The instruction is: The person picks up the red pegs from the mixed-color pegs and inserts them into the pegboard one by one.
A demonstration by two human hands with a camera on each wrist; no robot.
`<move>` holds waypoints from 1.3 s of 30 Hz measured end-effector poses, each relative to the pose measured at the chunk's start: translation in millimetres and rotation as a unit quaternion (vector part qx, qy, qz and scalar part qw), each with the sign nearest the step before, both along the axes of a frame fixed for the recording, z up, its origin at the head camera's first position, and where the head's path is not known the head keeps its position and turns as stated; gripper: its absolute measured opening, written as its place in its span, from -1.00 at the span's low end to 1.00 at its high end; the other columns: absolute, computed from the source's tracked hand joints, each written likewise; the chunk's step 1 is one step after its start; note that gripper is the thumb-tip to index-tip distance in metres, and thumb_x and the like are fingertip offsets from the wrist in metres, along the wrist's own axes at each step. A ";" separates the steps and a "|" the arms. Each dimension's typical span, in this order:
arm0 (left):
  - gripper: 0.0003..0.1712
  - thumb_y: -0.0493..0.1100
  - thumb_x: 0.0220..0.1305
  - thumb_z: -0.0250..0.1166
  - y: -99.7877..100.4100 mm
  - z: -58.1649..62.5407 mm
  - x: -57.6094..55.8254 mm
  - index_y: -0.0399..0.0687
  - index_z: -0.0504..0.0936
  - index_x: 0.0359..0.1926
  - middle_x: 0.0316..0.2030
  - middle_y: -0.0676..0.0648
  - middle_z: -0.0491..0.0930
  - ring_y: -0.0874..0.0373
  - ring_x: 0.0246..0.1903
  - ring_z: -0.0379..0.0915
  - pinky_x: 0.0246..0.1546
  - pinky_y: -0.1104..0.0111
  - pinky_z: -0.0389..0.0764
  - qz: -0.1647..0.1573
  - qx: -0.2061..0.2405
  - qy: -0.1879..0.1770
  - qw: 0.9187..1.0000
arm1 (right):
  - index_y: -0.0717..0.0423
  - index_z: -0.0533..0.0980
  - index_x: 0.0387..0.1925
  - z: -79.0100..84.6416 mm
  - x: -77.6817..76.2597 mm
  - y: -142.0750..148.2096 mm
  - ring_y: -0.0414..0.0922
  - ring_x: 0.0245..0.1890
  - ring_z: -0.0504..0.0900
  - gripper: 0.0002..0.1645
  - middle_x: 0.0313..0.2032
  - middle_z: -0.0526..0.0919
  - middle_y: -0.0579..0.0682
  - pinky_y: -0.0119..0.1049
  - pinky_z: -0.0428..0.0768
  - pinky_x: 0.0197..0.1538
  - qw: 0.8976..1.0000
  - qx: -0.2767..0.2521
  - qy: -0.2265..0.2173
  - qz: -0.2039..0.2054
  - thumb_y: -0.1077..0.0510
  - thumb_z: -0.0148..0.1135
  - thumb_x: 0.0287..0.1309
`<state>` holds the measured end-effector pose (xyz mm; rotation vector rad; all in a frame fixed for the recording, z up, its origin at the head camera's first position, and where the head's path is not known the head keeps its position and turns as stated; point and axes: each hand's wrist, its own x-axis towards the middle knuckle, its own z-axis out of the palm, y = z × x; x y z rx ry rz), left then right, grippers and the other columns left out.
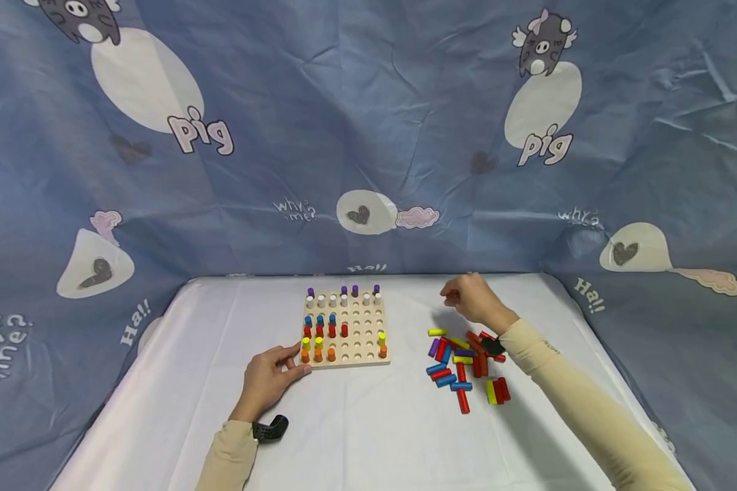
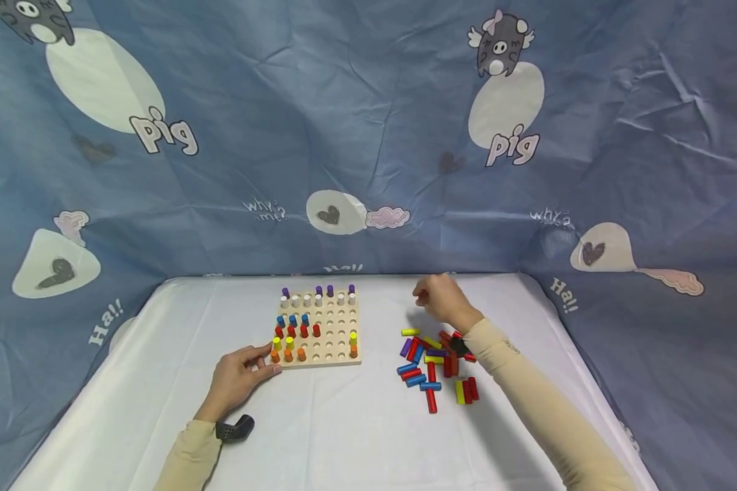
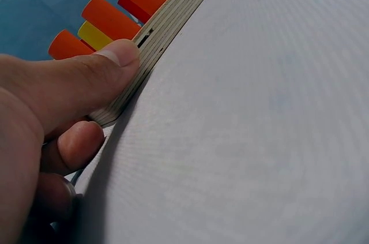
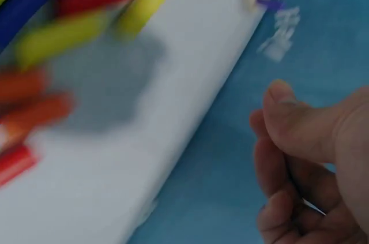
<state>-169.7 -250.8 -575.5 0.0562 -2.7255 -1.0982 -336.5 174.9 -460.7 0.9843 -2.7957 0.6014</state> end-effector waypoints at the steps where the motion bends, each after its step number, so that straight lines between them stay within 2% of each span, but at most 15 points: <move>1: -0.32 0.03 0.10 0.67 0.2 -0.2 0.3 -0.08 0.74 0.23 -0.51 0.15 0.53 0.26 -0.56 0.23 -0.46 0.39 0.23 0.000 0.001 -0.002 1.000 | 0.26 0.78 -0.26 -1.2 0.3 10.8 -0.06 -0.37 0.76 -0.86 -0.37 0.82 0.08 -0.04 0.73 -0.15 1.000 0.006 -0.008 -0.009 0.43 0.51 0.11; 7: -0.31 0.02 0.09 0.68 -0.1 0.0 2.9 -0.08 0.74 0.24 -0.51 0.15 0.52 0.25 -0.56 0.22 -0.45 0.38 0.22 0.005 -0.001 -0.002 1.000 | 0.26 0.78 -0.28 -14.7 6.7 59.0 -0.12 -0.38 0.74 -0.88 -0.39 0.82 0.02 -0.02 0.73 -0.15 0.998 0.033 -0.043 -0.030 0.41 0.51 0.10; 13: -0.32 0.01 0.09 0.68 0.2 0.8 2.6 -0.08 0.74 0.24 -0.51 0.14 0.52 0.25 -0.56 0.22 -0.45 0.39 0.23 0.005 0.002 0.001 1.000 | 0.25 0.78 -0.26 -31.8 15.9 80.2 -0.17 -0.38 0.67 -0.89 -0.34 0.82 0.04 -0.08 0.72 -0.17 0.993 0.054 -0.094 -0.045 0.40 0.45 0.16; 18: -0.32 0.00 0.09 0.68 1.9 2.7 2.6 -0.08 0.75 0.23 -0.51 0.15 0.52 0.25 -0.56 0.21 -0.45 0.39 0.22 0.006 0.003 0.003 1.000 | 0.18 0.78 -0.32 -46.4 21.6 88.8 -0.21 -0.39 0.65 -0.94 -0.38 0.81 -0.04 -0.08 0.69 -0.15 0.993 0.056 -0.091 -0.045 0.36 0.48 0.19; 23: -0.32 0.02 0.09 0.68 2.3 3.0 0.1 -0.07 0.75 0.23 -0.50 0.15 0.53 0.25 -0.55 0.23 -0.46 0.39 0.22 0.007 0.002 0.004 1.000 | 0.15 0.77 -0.32 -52.1 22.7 91.8 -0.22 -0.39 0.66 -0.94 -0.39 0.81 -0.07 -0.07 0.70 -0.16 0.994 0.050 -0.078 -0.050 0.32 0.54 0.17; 28: -0.32 0.03 0.11 0.67 1.9 3.3 -1.8 -0.08 0.75 0.23 -0.50 0.14 0.53 0.25 -0.54 0.23 -0.46 0.39 0.22 0.008 0.000 0.007 1.000 | 0.13 0.74 -0.32 -58.3 22.1 90.5 -0.19 -0.38 0.66 -0.91 -0.38 0.79 -0.06 -0.04 0.69 -0.13 0.994 0.043 -0.067 -0.070 0.31 0.55 0.16; 34: -0.32 0.03 0.11 0.67 2.2 3.0 1.0 -0.07 0.74 0.24 -0.49 0.14 0.53 0.23 -0.54 0.24 -0.45 0.38 0.22 0.010 0.004 -0.007 1.000 | 0.15 0.73 -0.26 -71.1 26.5 90.8 -0.14 -0.32 0.64 -0.90 -0.32 0.76 -0.01 -0.04 0.71 -0.08 0.990 0.035 -0.086 -0.106 0.30 0.52 0.20; 39: -0.32 0.02 0.11 0.67 3.3 3.6 2.1 -0.07 0.74 0.24 -0.49 0.12 0.54 0.22 -0.53 0.25 -0.44 0.38 0.23 0.010 0.002 -0.013 1.000 | 0.15 0.72 -0.26 -74.7 29.8 90.9 -0.12 -0.32 0.64 -0.90 -0.33 0.75 0.00 -0.01 0.70 -0.08 0.990 0.023 -0.079 -0.113 0.33 0.51 0.20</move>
